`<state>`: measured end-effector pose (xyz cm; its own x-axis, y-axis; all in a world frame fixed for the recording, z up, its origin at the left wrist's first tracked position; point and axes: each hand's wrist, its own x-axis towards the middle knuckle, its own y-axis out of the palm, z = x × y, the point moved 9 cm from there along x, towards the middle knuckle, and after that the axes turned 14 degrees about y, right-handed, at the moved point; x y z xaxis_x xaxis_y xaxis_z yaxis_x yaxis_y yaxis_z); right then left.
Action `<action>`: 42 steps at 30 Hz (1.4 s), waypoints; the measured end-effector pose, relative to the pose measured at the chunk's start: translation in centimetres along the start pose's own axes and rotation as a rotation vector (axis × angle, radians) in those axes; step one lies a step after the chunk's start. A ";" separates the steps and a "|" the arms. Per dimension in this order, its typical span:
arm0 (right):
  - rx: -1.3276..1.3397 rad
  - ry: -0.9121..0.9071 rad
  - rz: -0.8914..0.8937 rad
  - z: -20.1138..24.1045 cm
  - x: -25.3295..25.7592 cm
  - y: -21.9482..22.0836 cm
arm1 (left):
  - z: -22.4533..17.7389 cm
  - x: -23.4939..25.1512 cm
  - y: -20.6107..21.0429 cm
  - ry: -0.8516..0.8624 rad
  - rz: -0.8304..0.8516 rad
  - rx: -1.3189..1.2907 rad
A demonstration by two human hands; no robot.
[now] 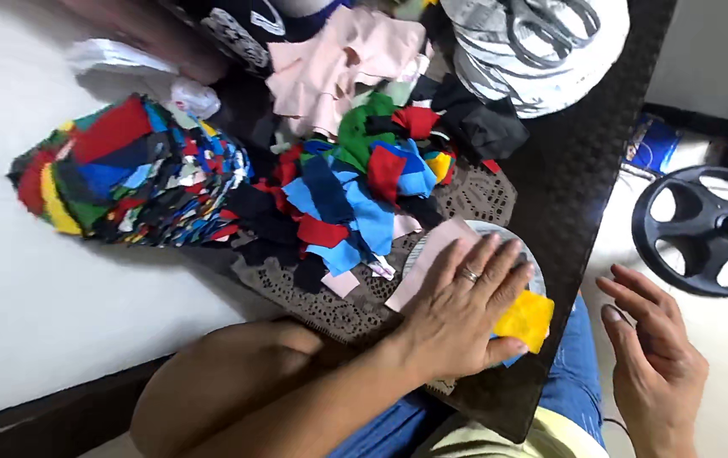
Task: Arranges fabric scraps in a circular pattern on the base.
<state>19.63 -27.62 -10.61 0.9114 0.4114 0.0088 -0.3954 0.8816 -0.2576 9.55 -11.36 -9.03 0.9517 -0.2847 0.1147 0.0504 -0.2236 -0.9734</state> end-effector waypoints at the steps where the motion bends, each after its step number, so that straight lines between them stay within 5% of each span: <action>1: -0.023 -0.031 -0.006 0.4 0.0 -0.1 | 0.1 0.0 -0.1 0.049 0.004 -0.017; 5: -0.128 -0.194 -0.021 2.6 0.5 0.7 | 0.2 0.0 -0.4 0.110 0.009 -0.039; 12: -0.144 -0.419 0.067 7.4 3.3 5.6 | 0.2 -0.1 -4.3 -0.052 -0.114 -0.118; 17: -0.028 -0.305 0.080 6.0 6.6 7.0 | 7.6 -1.0 -10.4 -0.303 -0.226 0.009; 22: -0.021 -0.237 0.049 5.1 6.9 6.9 | 13.5 -1.4 -10.9 -0.590 -0.059 0.050; 30: -0.057 -0.225 0.034 5.1 7.0 6.9 | 17.1 -5.8 -12.9 -0.808 -0.059 -0.166; 42: -0.168 -0.214 0.057 5.5 6.9 7.5 | 18.7 -9.4 -13.4 -0.934 0.184 -0.050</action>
<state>22.35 -16.90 -7.13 0.8363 0.5146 0.1890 -0.4047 0.8121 -0.4203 5.61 11.69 -0.80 0.8019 0.5355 -0.2650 -0.1163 -0.2951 -0.9484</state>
